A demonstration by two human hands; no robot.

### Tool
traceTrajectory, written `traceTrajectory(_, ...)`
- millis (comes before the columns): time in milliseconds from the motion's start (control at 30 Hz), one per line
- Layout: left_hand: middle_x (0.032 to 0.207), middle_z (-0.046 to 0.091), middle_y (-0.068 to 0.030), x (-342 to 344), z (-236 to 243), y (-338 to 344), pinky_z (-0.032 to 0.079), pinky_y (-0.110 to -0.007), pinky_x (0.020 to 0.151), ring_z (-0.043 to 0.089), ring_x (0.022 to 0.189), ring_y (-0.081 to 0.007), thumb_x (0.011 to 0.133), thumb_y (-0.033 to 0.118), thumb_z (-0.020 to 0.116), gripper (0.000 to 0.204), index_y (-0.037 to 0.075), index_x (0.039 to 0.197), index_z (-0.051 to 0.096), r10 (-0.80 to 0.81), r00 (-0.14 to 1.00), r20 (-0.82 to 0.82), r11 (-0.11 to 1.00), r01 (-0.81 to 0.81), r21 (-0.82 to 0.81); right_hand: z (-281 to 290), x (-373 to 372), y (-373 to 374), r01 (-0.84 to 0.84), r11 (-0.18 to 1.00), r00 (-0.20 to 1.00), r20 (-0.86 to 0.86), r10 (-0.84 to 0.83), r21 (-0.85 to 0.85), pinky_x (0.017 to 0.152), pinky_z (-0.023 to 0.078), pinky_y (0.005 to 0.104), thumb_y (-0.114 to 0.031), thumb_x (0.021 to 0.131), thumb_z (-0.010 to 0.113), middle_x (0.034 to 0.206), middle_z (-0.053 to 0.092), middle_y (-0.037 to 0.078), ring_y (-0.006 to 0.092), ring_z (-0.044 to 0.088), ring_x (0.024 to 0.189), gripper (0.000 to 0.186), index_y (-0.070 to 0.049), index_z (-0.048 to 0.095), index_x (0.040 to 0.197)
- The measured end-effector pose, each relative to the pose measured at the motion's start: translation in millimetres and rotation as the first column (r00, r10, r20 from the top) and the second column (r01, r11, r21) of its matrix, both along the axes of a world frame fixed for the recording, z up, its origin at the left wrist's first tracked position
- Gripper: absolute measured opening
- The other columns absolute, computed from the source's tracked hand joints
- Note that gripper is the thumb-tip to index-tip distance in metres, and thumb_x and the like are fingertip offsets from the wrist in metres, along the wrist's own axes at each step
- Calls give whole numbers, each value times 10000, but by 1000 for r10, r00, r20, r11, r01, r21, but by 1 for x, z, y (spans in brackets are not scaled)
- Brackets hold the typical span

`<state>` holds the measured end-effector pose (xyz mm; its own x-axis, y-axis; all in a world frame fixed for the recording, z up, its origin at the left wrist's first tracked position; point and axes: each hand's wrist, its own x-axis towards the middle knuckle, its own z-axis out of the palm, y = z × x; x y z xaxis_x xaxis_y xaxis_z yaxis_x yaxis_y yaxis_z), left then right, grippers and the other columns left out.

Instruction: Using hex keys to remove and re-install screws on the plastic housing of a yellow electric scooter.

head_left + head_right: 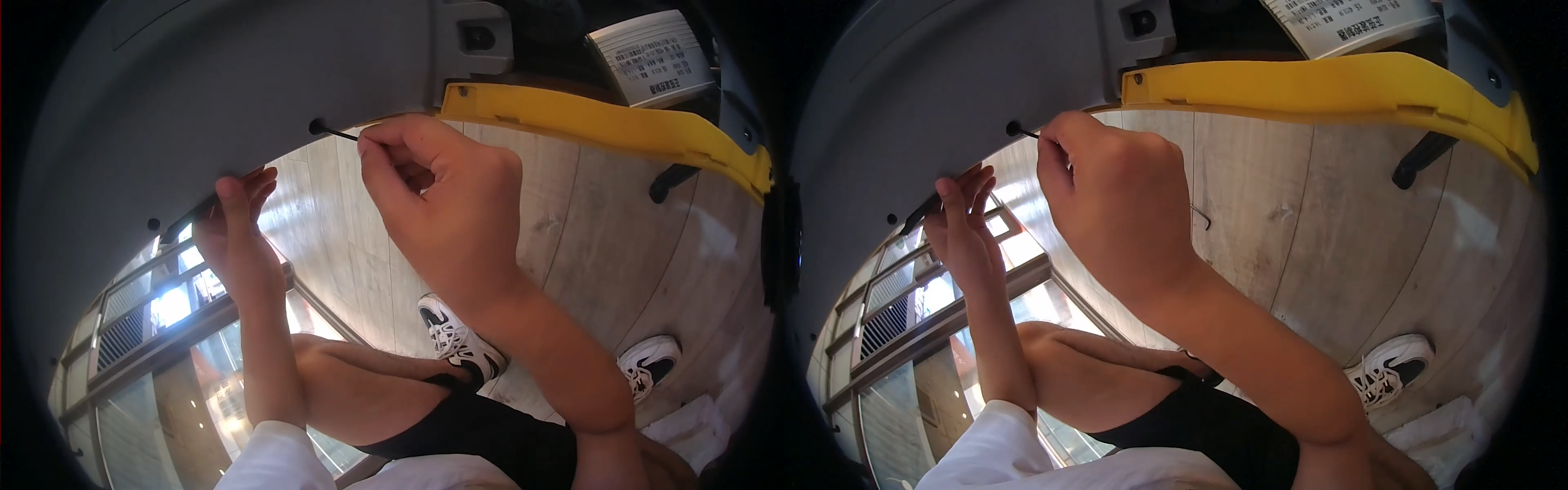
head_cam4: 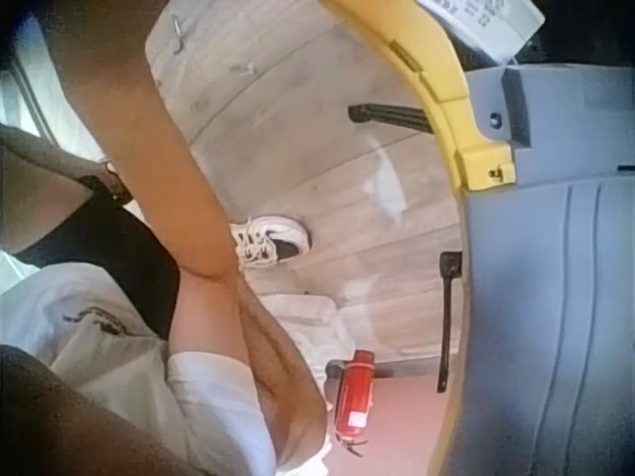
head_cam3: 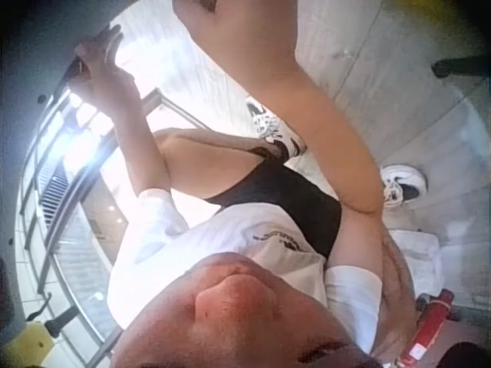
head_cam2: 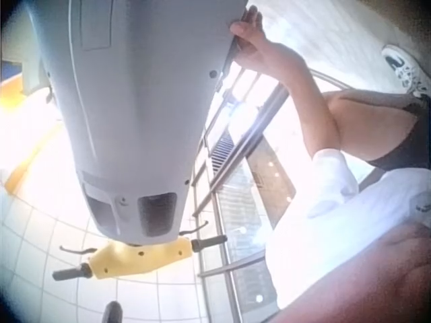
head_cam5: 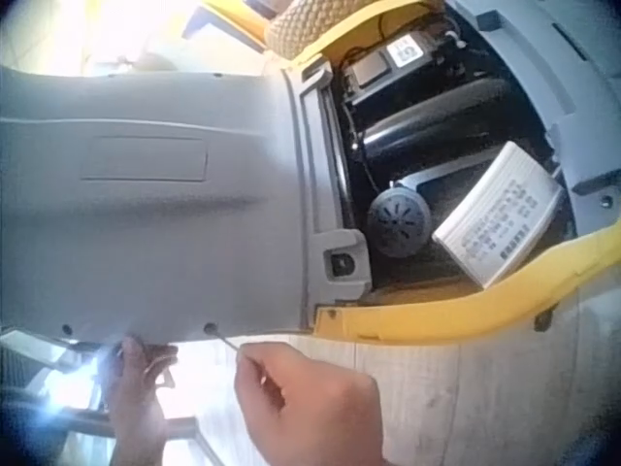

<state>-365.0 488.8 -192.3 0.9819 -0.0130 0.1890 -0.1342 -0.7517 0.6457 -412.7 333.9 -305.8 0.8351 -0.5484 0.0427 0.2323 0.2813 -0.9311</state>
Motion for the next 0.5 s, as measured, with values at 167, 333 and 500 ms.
traceTrajectory(167, 960, 722, -171, 2, -5, 3, 545, -404, 934, 714, 912, -271, 975, 371, 638, 439, -56, 1078, 632, -49, 998, 47, 995, 53, -85, 16, 4, -5, -57, 995, 997, -39, 61, 84, 530, 514, 354, -37, 820, 683, 605, 643, 146, 295, 665, 545, 71, -2, 646, 771)
traceTrajectory(333, 942, 714, -153, 3, -5, 2, 528, -398, 948, 707, 876, -266, 926, 427, 701, 516, -51, 1097, 612, -51, 995, 81, 994, 58, -91, 31, 14, -23, -150, 986, 989, -10, 150, -65, 533, 536, 321, -45, 758, 710, 590, 628, 179, 305, 678, 553, 116, 21, 617, 736)
traceTrajectory(500, 955, 707, -138, 0, -2, -3, 523, -399, 940, 699, 876, -254, 923, 422, 708, 500, -40, 1088, 614, 92, 996, 16, 993, -91, -72, 44, 14, -27, -109, 864, 990, 24, 139, -492, 541, 554, 290, -58, 719, 738, 604, 643, 178, 285, 706, 597, 155, 23, 607, 724)
